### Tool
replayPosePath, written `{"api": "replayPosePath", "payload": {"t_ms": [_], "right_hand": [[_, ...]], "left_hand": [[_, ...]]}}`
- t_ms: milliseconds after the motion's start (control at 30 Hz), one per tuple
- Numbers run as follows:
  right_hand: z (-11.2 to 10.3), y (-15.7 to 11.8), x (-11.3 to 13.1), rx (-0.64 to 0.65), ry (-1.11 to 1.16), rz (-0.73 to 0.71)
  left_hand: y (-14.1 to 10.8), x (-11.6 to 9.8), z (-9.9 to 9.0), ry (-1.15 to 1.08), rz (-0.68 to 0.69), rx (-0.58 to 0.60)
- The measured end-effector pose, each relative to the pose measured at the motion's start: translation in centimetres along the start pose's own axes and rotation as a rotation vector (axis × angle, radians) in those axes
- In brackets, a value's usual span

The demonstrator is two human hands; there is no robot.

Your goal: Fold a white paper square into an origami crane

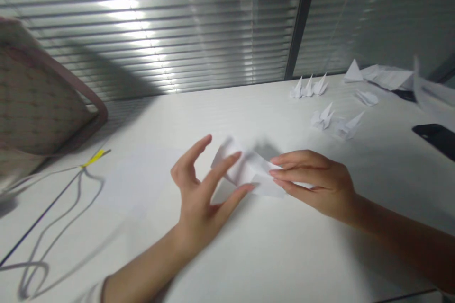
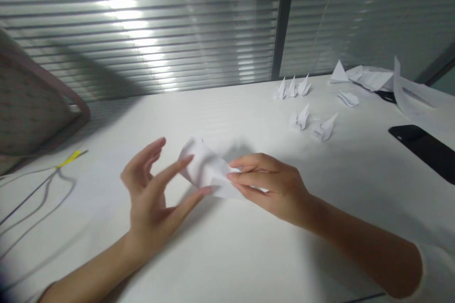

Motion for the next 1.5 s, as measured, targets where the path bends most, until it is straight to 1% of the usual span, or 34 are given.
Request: {"api": "replayPosePath", "payload": {"t_ms": [33,100,133,200,367,533,667,800,900,967,1033,1133,1300,1500], "right_hand": [[0.1,-0.2,0.1,0.025,-0.005,-0.022],[0.5,-0.4,0.3,0.066,-0.005,-0.07],[0.6,-0.5,0.4,0.076,-0.002,-0.09],[0.8,-0.6,0.7,0.077,0.01,-0.103],[0.6,-0.1,1.0,0.058,0.053,-0.059],[0.0,0.4,0.6,0.008,0.035,-0.03],[-0.2,0.5,0.3,0.013,0.053,-0.028],[-0.4,0.4,0.1,0.031,0.035,0.045],[-0.4,0.4,0.0,0.053,0.014,0.106],[-0.3,0.4,-0.1,0.061,0.044,0.118],[-0.2,0.4,-0.2,0.063,0.083,0.122],[-0.3,0.4,-0.3,0.05,0.097,0.117],[-0.5,0.5,-0.1,0.064,0.088,0.064],[-0.2,0.3,0.0,0.056,0.069,0.094]], "left_hand": [[0.0,-0.2,-0.3,0.077,0.108,0.023],[0.0,-0.9,-0.5,0.158,0.266,0.062],[-0.1,-1.2,-0.6,0.176,0.313,0.067],[-0.3,-1.7,-0.5,0.201,0.346,0.071],[-0.5,-1.7,-0.6,0.196,0.302,0.076],[-0.2,-1.5,-1.1,0.205,0.247,0.069],[0.0,-1.2,-1.2,0.221,0.245,0.071],[0.3,-1.0,-1.2,0.17,0.233,0.091],[0.6,-1.2,-1.3,0.103,0.166,0.111],[0.8,-1.3,-1.4,0.074,0.113,0.13],[0.9,-1.5,-1.4,0.058,0.089,0.134],[1.0,-1.6,-1.5,0.045,0.097,0.126],[1.0,-1.5,-1.6,0.04,0.106,0.131],[1.1,-1.5,-1.5,0.032,0.113,0.142]]}}
Point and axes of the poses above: each hand's wrist, its own y-axis towards the middle knuckle, its own z-axis out of the palm, x = y × z, the point moved 1 cm from there along y, towards the middle knuckle, and after that the axes turned 2 degrees about z, right-handed, at the moved point
